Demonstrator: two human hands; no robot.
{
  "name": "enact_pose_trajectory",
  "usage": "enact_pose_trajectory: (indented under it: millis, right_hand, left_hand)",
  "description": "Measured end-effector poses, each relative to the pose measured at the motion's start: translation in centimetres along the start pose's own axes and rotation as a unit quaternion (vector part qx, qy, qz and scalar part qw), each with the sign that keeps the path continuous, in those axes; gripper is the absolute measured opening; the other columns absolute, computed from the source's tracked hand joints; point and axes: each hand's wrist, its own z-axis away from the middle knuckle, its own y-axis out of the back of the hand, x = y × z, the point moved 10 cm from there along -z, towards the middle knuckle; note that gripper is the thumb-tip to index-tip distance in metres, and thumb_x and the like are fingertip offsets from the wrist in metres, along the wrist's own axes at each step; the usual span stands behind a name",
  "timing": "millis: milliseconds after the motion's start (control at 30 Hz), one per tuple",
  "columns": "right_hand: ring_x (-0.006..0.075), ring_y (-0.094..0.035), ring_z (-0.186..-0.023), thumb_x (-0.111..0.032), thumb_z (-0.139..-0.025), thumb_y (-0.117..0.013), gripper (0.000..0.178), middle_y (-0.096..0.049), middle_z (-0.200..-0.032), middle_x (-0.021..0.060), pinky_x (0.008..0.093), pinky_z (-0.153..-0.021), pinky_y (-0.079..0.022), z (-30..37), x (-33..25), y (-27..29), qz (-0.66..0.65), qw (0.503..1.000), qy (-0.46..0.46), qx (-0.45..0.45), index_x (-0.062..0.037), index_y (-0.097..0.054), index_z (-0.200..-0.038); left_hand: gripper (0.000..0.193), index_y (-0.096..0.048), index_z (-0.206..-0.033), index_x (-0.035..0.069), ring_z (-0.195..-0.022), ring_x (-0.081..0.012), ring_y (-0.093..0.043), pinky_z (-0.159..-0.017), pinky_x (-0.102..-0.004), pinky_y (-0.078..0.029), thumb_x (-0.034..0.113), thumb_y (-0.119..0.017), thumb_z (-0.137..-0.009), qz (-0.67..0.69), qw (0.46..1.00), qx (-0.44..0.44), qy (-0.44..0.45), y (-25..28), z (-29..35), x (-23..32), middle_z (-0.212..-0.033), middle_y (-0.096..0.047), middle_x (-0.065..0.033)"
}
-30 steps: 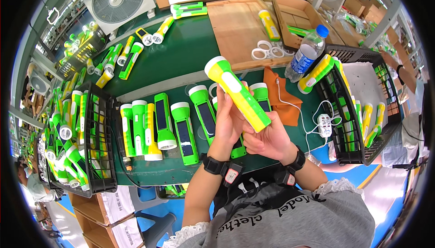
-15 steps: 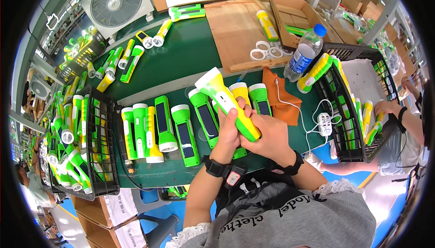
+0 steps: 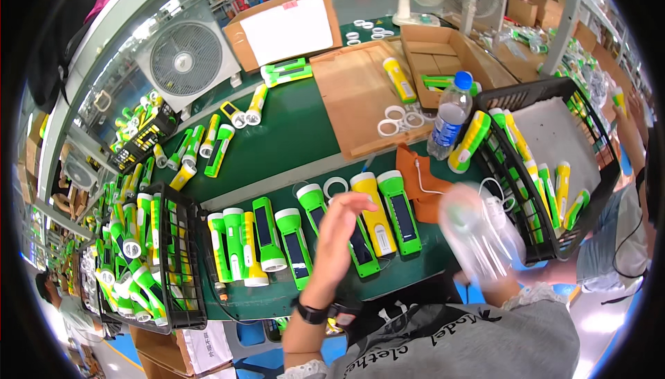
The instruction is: Assembling and checking the functionality of solar-powered flashlights at a factory station.
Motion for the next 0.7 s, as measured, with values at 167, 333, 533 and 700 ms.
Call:
enact_pose_trajectory:
  millis: [167, 333, 533, 700]
  right_hand:
    - [0.0233, -0.063, -0.076, 0.001, -0.061, -0.063, 0.044, -0.062, -0.083, 0.0138, 0.0329, -0.069, -0.047, -0.4, 3.4, 5.8, 0.25, 0.93, -0.266, 0.038, -0.0035, -0.046, -0.102]
    - [0.0366, -0.058, -0.073, -0.01, -0.063, -0.066, 0.052, -0.06, -0.078, 0.017, 0.0394, -0.062, -0.046, -1.3, 5.3, 11.3, 0.386, 0.846, -0.364, -0.05, -0.0061, -0.036, -0.105]
    - [0.0334, -0.058, -0.07, -0.019, -0.066, -0.067, 0.048, -0.058, -0.085, 0.0163, 0.0402, -0.058, -0.046, -1.2, 4.7, 18.3, 0.593, 0.714, -0.371, -0.014, -0.0022, -0.041, -0.103]
    - [0.0339, -0.057, -0.077, -0.025, -0.073, -0.065, 0.042, -0.055, -0.09, 0.0161, 0.0409, -0.063, -0.045, 0.2, 6.1, 18.8, 0.58, 0.698, -0.417, -0.055, -0.0016, -0.044, -0.102]
  left_hand:
    - [0.021, -0.054, -0.1, 0.002, -0.086, -0.0195, -0.057, -0.076, -0.0301, -0.044, 0.012, -0.055, -0.082, -0.443, 0.895, -0.044, 0.006, 5.4, -7.0, -0.1, -0.089, -0.058, -0.0103]
    - [0.051, -0.052, -0.111, -0.002, -0.106, -0.0361, -0.049, -0.092, -0.04, -0.038, 0.022, -0.067, -0.069, -0.706, 0.708, -0.014, 0.017, 26.0, -15.9, -6.6, -0.112, -0.054, -0.022]
    - [0.062, -0.034, -0.13, 0.008, -0.111, -0.0391, -0.042, -0.093, -0.0475, -0.036, 0.027, -0.058, -0.076, -0.817, 0.547, 0.129, 0.128, 40.4, -22.5, -10.7, -0.127, -0.039, -0.0204]
    - [0.067, -0.038, -0.124, 0.009, -0.104, -0.0375, -0.046, -0.087, -0.0489, -0.039, 0.043, -0.062, -0.071, -0.8, 0.521, 0.225, 0.193, 39.3, -25.1, -10.2, -0.112, -0.043, -0.0148]
